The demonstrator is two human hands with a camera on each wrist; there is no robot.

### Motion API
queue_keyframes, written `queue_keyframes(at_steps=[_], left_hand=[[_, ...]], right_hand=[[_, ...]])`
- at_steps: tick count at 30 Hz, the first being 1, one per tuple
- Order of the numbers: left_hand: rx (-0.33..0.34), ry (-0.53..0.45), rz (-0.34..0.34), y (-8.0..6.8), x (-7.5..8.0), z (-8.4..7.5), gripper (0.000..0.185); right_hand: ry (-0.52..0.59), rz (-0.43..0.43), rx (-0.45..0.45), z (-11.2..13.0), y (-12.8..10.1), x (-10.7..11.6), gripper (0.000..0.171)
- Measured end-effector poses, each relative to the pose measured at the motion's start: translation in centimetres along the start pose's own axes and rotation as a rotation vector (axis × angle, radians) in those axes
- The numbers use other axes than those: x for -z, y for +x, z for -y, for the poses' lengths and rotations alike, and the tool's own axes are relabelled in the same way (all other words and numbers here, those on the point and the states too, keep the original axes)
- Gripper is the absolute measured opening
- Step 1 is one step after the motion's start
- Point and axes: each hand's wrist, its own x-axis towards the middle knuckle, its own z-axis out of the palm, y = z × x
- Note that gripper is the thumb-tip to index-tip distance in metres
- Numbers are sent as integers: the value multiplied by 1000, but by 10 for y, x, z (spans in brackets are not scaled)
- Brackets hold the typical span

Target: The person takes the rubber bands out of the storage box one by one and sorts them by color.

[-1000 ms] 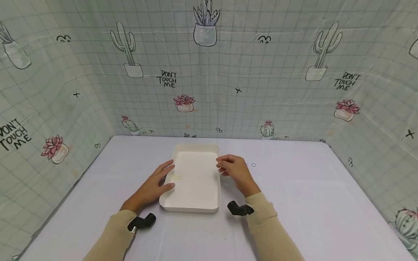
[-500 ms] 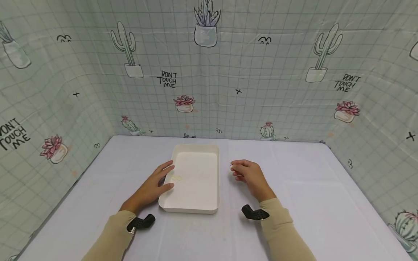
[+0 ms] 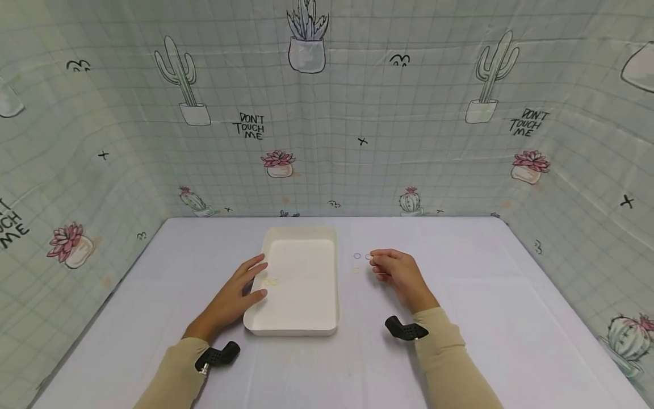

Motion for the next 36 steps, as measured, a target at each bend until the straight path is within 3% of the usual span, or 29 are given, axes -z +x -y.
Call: queue_keyframes(at_steps=[11, 17, 24, 32, 36], left_hand=[[-19, -4, -11, 0, 2, -2, 64], [11, 1, 8, -3, 0, -3, 64], [-13, -3, -25, 0, 3, -4, 63], [-1, -9, -7, -1, 1, -4, 63], [-12, -4, -8, -1, 0, -3, 62]], right_hand=[[-48, -58, -4, 0, -1, 9, 42], [-76, -85, -31, -7, -1, 12, 37], [-127, -77, 38, -8, 6, 12, 37], [-153, -90, 20, -11, 6, 12, 36], [-227, -94, 33, -12, 6, 14, 34]])
